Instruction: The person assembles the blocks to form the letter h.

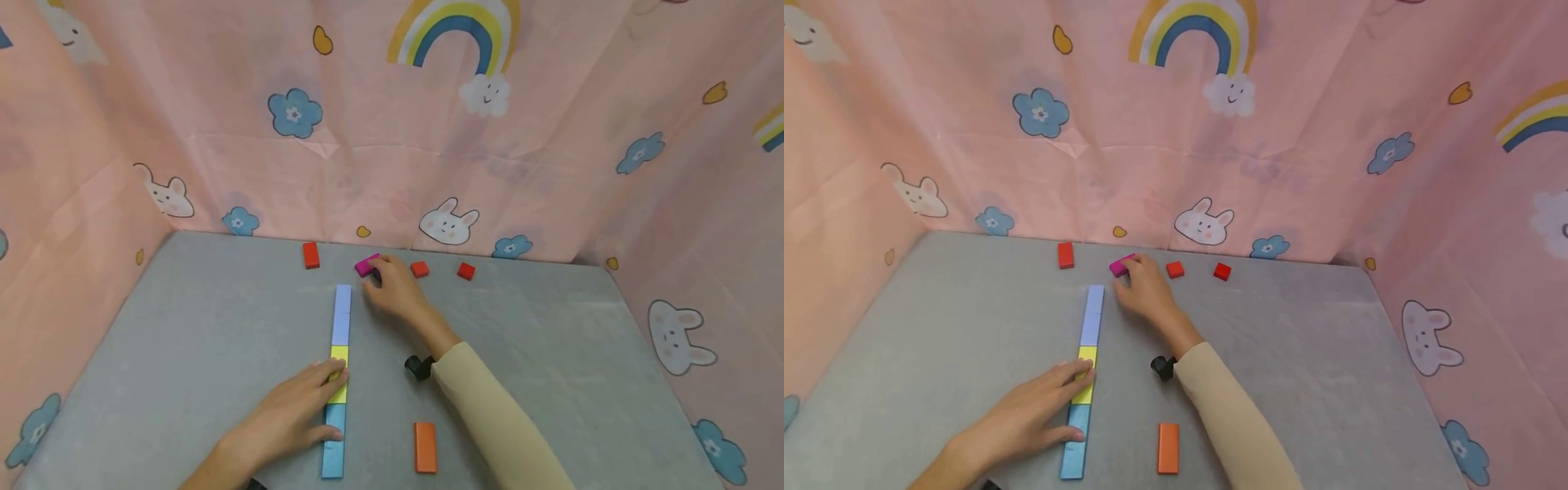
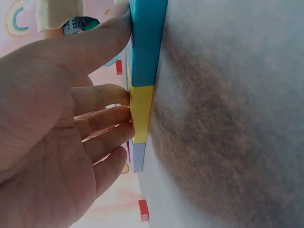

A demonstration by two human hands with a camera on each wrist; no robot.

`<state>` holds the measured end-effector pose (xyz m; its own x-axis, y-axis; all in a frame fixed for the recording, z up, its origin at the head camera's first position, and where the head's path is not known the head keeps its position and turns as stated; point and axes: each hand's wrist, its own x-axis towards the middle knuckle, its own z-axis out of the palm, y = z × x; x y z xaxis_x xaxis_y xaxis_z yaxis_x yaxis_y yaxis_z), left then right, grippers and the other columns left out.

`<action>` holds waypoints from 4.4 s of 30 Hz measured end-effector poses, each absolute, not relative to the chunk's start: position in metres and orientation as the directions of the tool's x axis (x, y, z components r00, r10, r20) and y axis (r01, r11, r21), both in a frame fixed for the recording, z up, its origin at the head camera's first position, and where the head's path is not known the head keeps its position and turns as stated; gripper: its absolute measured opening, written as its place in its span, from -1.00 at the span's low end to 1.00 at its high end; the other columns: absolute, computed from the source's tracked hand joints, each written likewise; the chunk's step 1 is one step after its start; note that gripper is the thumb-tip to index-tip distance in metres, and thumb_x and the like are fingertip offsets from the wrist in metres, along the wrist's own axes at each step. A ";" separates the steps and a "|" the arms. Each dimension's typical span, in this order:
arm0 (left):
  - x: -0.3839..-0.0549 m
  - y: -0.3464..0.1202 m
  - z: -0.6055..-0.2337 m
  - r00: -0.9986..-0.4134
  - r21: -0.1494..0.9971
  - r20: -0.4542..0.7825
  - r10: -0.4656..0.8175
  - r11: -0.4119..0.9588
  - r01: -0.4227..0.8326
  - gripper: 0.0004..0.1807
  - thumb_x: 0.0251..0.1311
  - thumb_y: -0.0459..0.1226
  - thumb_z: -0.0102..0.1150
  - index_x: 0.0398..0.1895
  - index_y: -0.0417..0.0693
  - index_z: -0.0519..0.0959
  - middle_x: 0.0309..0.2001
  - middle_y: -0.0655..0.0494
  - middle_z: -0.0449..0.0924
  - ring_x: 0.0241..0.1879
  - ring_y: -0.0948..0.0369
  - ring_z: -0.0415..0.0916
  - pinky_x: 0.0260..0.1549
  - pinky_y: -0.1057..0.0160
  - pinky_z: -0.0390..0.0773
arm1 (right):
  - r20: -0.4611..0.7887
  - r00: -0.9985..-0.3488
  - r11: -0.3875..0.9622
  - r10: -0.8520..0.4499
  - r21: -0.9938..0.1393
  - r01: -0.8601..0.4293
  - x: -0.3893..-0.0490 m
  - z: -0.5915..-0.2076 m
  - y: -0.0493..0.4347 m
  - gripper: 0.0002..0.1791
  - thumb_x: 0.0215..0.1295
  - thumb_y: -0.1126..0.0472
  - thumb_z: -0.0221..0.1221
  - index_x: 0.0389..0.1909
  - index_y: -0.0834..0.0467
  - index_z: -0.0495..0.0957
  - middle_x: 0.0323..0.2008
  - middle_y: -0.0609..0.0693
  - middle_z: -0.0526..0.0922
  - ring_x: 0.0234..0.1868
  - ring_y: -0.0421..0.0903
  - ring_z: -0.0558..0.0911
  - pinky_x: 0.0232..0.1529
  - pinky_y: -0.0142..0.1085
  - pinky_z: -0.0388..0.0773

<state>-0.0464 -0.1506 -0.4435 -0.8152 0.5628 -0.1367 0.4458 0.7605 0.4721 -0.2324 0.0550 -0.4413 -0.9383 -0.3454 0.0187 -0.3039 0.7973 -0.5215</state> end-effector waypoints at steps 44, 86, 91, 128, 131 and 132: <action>-0.046 -0.149 -0.446 -0.809 0.452 -0.120 0.576 0.757 0.472 -0.04 0.16 0.05 0.54 0.53 -0.24 0.40 0.57 -0.08 0.36 0.56 0.00 0.36 0.58 -0.05 0.37 | 0.079 -0.977 0.889 -0.200 -0.404 -0.215 -0.249 -0.463 0.035 -0.46 0.43 0.00 0.34 0.34 0.15 0.62 0.28 0.19 0.62 0.30 0.14 0.58 0.48 0.07 0.50; -0.045 -0.147 -0.442 -0.811 0.475 -0.144 0.567 0.759 0.446 -0.05 0.17 0.04 0.53 0.54 -0.20 0.39 0.58 -0.10 0.36 0.57 -0.05 0.33 0.54 -0.11 0.40 | 0.042 -0.884 0.789 -0.465 -0.434 -0.435 -0.144 -0.436 0.116 -0.42 0.27 0.09 0.49 0.27 0.23 0.66 0.23 0.12 0.70 0.29 0.09 0.64 0.29 0.00 0.72; -0.046 -0.147 -0.443 -0.810 0.459 -0.101 0.577 0.750 0.477 -0.07 0.18 0.03 0.53 0.52 -0.24 0.41 0.56 -0.12 0.37 0.55 -0.05 0.36 0.55 -0.09 0.40 | 0.021 -0.869 0.777 -0.494 -0.438 -0.452 -0.130 -0.436 0.126 -0.40 0.25 0.07 0.51 0.28 0.17 0.66 0.25 0.07 0.69 0.30 0.06 0.64 0.26 -0.02 0.73; -0.046 -0.147 -0.442 -0.810 0.462 -0.110 0.577 0.751 0.472 -0.06 0.16 0.02 0.55 0.53 -0.24 0.41 0.56 -0.12 0.37 0.55 -0.05 0.36 0.56 -0.09 0.38 | -0.098 -0.798 0.745 -0.594 -0.442 -0.500 -0.075 -0.448 0.178 -0.46 0.42 0.01 0.38 0.36 0.07 0.61 0.35 -0.12 0.62 0.39 -0.09 0.59 0.42 0.00 0.60; -0.046 -0.147 -0.442 -0.809 0.466 -0.113 0.577 0.750 0.470 -0.05 0.16 0.02 0.55 0.53 -0.24 0.41 0.56 -0.12 0.37 0.55 -0.05 0.36 0.56 -0.10 0.38 | -0.096 -0.797 0.745 -0.596 -0.434 -0.506 -0.072 -0.448 0.180 -0.47 0.43 0.04 0.36 0.37 0.05 0.61 0.35 -0.12 0.62 0.38 -0.09 0.59 0.42 0.00 0.60; -0.045 -0.147 -0.442 -0.809 0.467 -0.111 0.578 0.749 0.470 -0.06 0.16 0.02 0.55 0.52 -0.24 0.41 0.56 -0.12 0.37 0.55 -0.06 0.36 0.56 -0.10 0.38 | -0.099 -0.795 0.745 -0.599 -0.433 -0.507 -0.071 -0.448 0.180 -0.47 0.44 0.05 0.36 0.38 0.05 0.60 0.35 -0.12 0.62 0.38 -0.09 0.59 0.42 0.00 0.60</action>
